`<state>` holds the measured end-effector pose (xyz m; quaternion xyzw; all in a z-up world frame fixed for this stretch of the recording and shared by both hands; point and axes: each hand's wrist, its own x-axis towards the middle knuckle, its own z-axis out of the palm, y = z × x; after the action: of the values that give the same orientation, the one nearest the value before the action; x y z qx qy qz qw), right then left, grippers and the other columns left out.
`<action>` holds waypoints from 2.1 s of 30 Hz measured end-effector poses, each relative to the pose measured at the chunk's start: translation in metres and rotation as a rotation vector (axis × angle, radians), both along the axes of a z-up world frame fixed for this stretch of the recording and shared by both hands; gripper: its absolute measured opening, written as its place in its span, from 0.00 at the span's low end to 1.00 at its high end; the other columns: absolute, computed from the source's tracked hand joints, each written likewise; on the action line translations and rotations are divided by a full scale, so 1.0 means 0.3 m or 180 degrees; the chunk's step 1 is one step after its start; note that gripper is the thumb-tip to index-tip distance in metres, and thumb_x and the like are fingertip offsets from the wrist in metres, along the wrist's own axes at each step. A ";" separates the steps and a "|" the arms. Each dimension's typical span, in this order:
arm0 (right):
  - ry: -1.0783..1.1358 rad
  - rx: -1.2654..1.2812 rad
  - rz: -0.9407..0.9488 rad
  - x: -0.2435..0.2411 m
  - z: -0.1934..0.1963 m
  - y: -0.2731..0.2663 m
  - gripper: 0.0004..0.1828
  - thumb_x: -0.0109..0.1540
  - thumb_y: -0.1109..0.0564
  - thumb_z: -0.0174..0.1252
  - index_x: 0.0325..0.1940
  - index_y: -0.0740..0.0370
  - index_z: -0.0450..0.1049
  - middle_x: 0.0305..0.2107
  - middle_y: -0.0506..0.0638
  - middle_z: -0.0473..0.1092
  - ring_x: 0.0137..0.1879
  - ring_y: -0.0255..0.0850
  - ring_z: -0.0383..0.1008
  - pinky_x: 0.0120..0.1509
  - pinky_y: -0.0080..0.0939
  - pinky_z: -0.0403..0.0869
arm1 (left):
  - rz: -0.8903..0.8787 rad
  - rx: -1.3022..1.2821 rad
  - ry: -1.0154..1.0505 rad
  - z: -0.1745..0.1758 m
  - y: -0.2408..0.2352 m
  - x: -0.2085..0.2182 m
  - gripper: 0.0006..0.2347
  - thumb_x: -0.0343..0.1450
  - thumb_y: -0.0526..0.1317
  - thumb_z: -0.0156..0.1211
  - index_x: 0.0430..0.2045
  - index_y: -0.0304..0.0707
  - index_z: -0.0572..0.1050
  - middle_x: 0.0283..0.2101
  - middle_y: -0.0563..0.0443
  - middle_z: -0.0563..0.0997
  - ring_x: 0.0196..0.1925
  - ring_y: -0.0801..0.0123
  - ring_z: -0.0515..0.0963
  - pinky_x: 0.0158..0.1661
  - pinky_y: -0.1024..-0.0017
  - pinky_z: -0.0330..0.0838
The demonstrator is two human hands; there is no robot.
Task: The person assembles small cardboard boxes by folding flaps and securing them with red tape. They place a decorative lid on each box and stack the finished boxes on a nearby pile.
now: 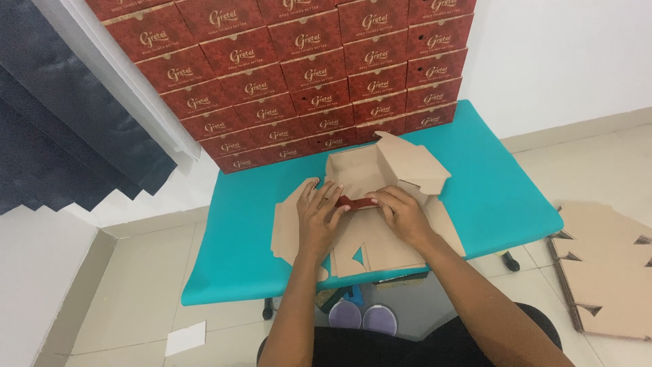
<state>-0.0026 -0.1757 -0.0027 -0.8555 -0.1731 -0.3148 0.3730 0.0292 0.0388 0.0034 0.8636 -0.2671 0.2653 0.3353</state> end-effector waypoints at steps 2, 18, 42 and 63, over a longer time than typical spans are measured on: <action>-0.0116 0.0037 -0.0032 0.006 -0.012 -0.003 0.09 0.68 0.61 0.55 0.49 0.57 0.80 0.37 0.54 0.78 0.45 0.49 0.80 0.51 0.48 0.78 | -0.0250 -0.0214 0.0198 -0.001 -0.002 -0.013 0.20 0.72 0.42 0.64 0.61 0.56 0.73 0.63 0.50 0.75 0.69 0.52 0.67 0.67 0.49 0.61; 0.0083 0.0174 0.0094 0.002 0.027 0.026 0.11 0.68 0.61 0.57 0.54 0.63 0.77 0.43 0.58 0.76 0.52 0.54 0.79 0.55 0.54 0.78 | 0.0046 -0.1065 0.0155 -0.018 0.008 -0.004 0.05 0.75 0.38 0.61 0.38 0.36 0.80 0.38 0.51 0.80 0.42 0.65 0.84 0.40 0.68 0.83; -0.1029 -0.0604 0.0239 -0.085 0.098 0.043 0.14 0.65 0.72 0.51 0.49 0.64 0.78 0.47 0.55 0.75 0.58 0.51 0.76 0.64 0.54 0.76 | 0.0128 0.0249 -0.0381 -0.098 -0.002 0.042 0.12 0.74 0.39 0.62 0.53 0.48 0.79 0.41 0.50 0.81 0.47 0.61 0.79 0.47 0.64 0.76; 0.0257 -0.1678 0.0326 -0.079 0.175 -0.155 0.07 0.62 0.64 0.59 0.42 0.59 0.80 0.45 0.49 0.79 0.60 0.45 0.77 0.79 0.50 0.67 | -0.0318 -0.0079 -0.0005 -0.098 -0.002 0.035 0.11 0.77 0.38 0.57 0.54 0.44 0.77 0.38 0.49 0.71 0.47 0.61 0.77 0.51 0.64 0.76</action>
<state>-0.0263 -0.2221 0.0497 -0.9250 -0.2771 -0.2052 0.1594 0.0397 0.0383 -0.0261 0.8447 -0.3068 0.2523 0.3586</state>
